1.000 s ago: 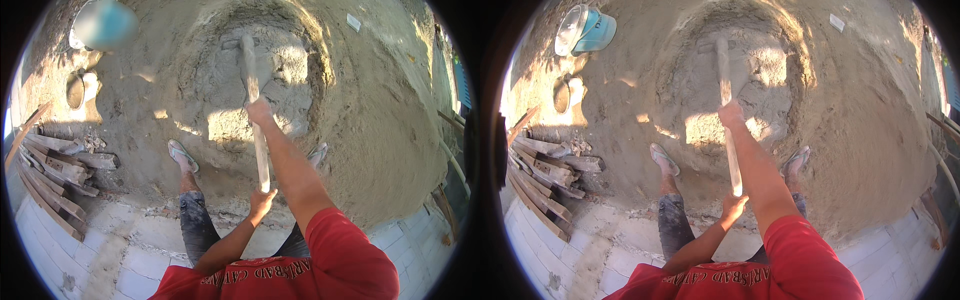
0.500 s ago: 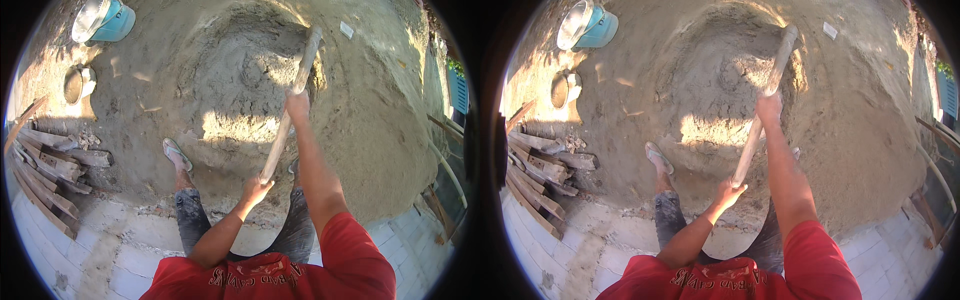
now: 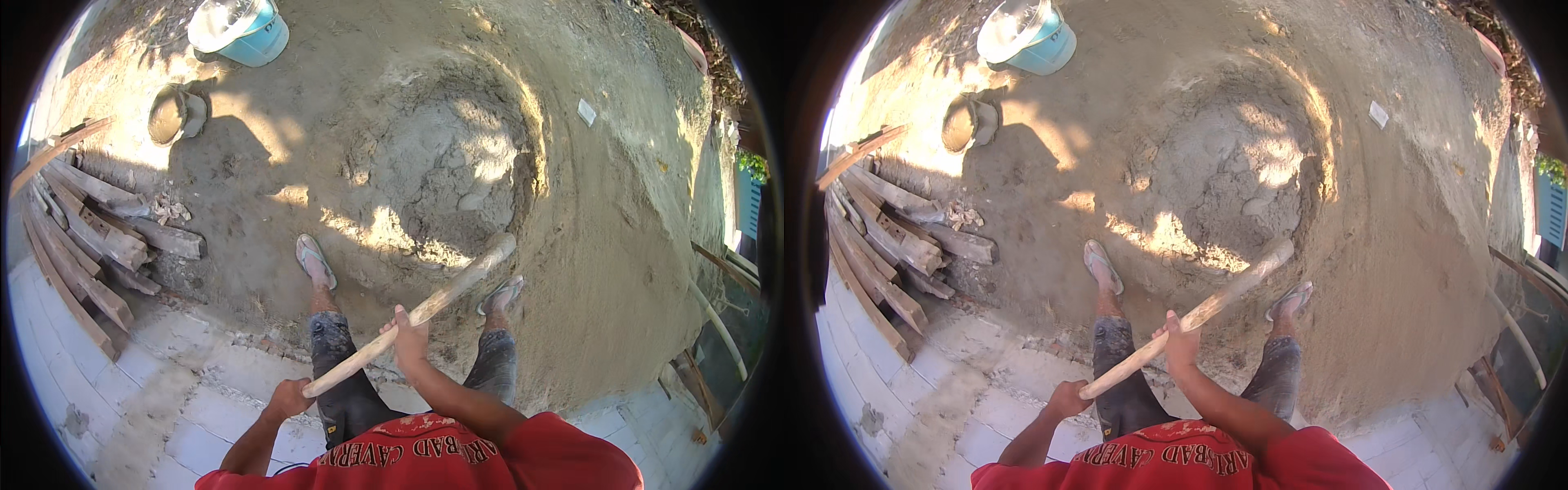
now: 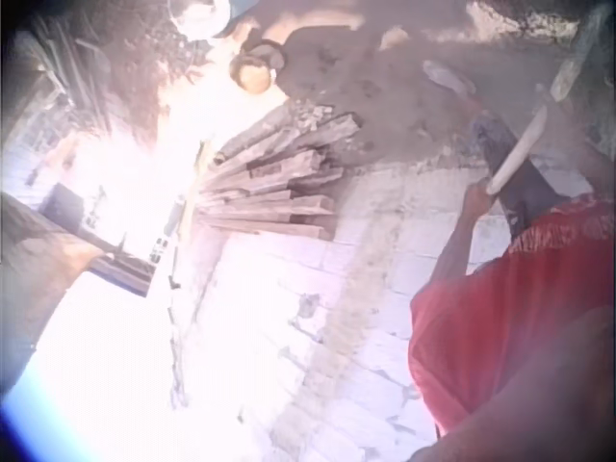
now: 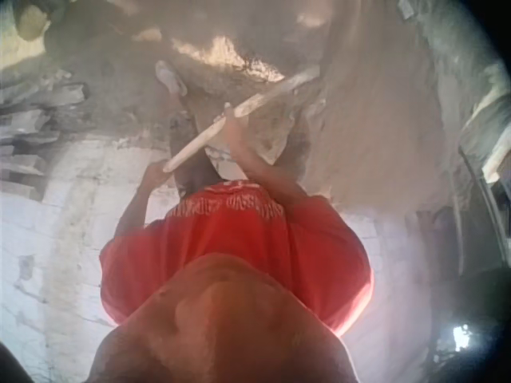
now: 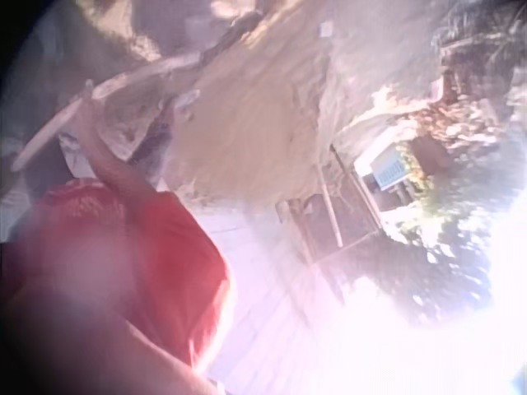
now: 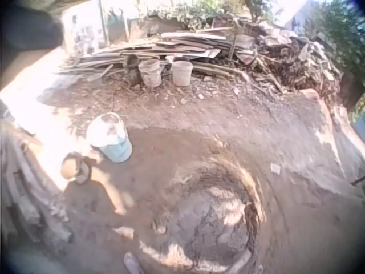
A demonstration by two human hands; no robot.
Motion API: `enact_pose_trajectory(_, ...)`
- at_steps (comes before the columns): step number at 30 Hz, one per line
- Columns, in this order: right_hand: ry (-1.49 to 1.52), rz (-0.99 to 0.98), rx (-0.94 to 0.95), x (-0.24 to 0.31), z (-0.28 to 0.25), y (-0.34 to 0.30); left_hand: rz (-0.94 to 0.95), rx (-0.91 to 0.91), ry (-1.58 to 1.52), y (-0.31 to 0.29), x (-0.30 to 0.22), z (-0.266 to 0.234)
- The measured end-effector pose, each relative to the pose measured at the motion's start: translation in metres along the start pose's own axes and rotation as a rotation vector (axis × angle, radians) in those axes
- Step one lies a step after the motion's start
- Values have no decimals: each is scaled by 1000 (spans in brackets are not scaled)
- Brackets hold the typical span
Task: The person pours water from a bucket into a pile of sand and cement, then uses a hoe to mix the materials together on the ground.
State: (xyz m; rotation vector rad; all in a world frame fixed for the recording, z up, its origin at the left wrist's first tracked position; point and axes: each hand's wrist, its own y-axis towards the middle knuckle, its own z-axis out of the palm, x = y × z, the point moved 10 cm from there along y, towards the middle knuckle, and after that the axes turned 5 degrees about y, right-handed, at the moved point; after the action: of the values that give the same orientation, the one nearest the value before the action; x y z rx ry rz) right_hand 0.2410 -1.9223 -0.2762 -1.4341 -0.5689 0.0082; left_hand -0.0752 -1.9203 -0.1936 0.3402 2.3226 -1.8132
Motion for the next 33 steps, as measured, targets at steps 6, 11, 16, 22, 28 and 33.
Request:
enact_pose_trajectory(6, -136, 187, 76, 1, 4, 152, -67, -128, -190, 49, -101, 6)
enact_pose_trajectory(11, -408, -207, 57, 138, 39, 220, 38, -264, -404, 163, -176, 36)
enact_pose_trajectory(16, -540, -600, -24, 270, 30, 196, 195, -283, -451, 201, -270, -8)
enact_pose_trajectory(22, -903, -641, -191, 273, -16, 167, 323, -246, -554, 167, -330, -31)
enact_pose_trajectory(28, -2058, -112, -241, 140, -77, 45, 776, 235, -123, 63, -279, 29)
enact_pose_trajectory(33, -2636, -539, 12, 116, 62, 11, 594, -189, -503, 56, -1, -118)
